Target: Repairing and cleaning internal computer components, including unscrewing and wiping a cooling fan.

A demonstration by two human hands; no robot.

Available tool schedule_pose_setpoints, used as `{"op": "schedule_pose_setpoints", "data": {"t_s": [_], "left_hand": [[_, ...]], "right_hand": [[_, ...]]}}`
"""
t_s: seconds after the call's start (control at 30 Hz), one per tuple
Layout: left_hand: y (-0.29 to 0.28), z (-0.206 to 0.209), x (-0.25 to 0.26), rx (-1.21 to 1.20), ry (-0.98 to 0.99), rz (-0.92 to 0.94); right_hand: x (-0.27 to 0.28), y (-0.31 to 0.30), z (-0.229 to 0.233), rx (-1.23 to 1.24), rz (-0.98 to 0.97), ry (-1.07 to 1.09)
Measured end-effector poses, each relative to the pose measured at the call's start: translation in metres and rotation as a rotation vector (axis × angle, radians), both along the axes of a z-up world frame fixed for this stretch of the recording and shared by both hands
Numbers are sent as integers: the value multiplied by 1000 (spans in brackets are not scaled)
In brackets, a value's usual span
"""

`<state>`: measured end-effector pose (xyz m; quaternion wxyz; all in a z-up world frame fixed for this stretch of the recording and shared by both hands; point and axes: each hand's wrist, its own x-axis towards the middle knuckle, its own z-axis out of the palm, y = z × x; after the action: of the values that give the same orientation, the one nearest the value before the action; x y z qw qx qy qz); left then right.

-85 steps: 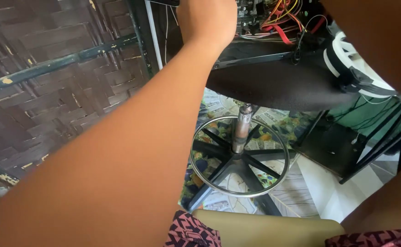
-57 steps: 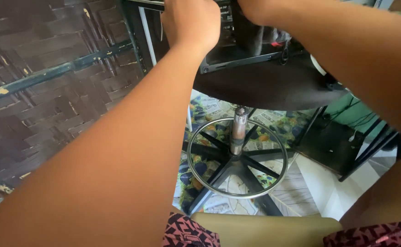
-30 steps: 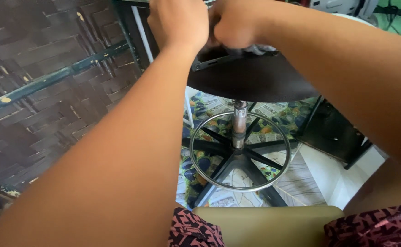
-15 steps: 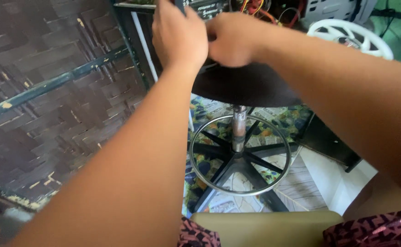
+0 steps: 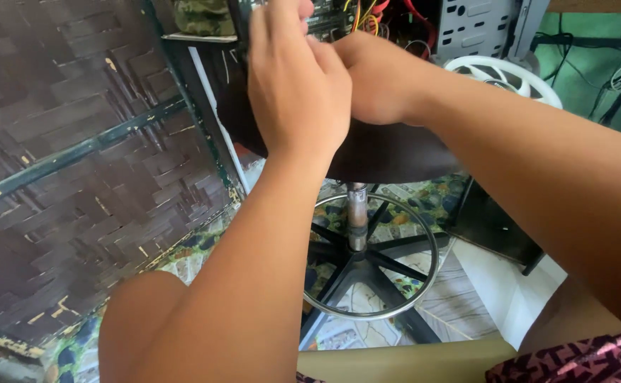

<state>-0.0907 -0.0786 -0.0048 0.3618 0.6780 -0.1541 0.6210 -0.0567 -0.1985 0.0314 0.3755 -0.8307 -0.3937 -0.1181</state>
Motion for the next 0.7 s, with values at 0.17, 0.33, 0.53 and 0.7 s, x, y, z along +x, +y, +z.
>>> {"op": "schedule_pose_setpoints", "data": {"t_s": [0.17,0.33,0.53,0.7], "left_hand": [[-37,18,11,-32,102,95],[-90,28,24,-180,135,-22],[-144,28,32,-228,145,-145],[-208,36,31,-204,101,-259]], "right_hand": [[-11,-30,17,118,-40,172],[1,-77,28,253,-87,275],[-9,-126,37,371,-65,390],[-25,-186,40,510,-175,364]]}}
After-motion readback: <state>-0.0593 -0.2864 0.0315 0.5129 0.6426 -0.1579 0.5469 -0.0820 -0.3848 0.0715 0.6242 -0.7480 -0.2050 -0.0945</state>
